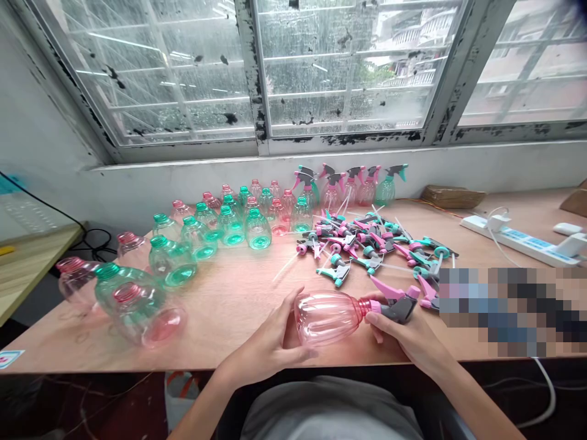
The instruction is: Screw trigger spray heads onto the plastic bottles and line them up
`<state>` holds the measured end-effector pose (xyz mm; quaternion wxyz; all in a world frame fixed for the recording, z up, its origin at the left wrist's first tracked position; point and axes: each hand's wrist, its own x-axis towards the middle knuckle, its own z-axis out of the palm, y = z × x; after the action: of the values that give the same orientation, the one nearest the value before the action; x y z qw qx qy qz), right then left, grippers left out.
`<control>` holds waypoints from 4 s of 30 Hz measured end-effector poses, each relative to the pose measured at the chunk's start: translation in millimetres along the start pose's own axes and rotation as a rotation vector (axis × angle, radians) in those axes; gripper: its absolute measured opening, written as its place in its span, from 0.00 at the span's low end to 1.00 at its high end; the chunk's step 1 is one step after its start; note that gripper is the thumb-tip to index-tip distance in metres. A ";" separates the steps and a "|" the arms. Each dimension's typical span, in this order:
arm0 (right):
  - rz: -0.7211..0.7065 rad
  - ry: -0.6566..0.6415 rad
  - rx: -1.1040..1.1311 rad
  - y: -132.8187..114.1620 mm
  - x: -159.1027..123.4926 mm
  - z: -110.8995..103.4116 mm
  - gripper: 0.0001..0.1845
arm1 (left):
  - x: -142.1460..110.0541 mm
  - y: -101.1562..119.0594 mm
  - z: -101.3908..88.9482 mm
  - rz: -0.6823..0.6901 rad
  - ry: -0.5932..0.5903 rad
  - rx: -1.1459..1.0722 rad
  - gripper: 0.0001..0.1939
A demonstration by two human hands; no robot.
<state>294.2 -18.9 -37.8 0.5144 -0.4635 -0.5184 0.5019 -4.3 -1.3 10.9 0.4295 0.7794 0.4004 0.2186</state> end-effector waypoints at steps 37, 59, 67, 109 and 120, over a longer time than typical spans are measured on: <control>0.069 -0.110 -0.050 -15.5 -4.8 6.3 0.22 | 0.4 -5.8 1.1 -0.010 0.022 -0.035 0.51; 0.059 -0.119 -0.036 -4.8 -5.8 -0.2 0.24 | -1.7 -4.6 -2.3 -0.075 -0.045 -0.191 0.48; 0.064 -0.115 0.004 -6.1 -8.6 0.5 0.24 | -3.8 0.2 -2.6 -0.025 -0.012 -0.191 0.47; 0.035 -0.165 -0.028 -9.0 -5.1 0.9 0.20 | -1.5 -0.9 -0.7 -0.021 -0.051 -0.230 0.61; 0.016 -0.203 -0.036 -5.9 -3.5 -0.9 0.18 | -2.5 -16.2 3.1 0.075 -0.027 -0.304 0.46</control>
<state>295.5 -22.7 -32.2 0.4469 -0.4237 -0.5731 0.5407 -10.7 0.2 -4.5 0.5392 0.7227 0.3276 0.2822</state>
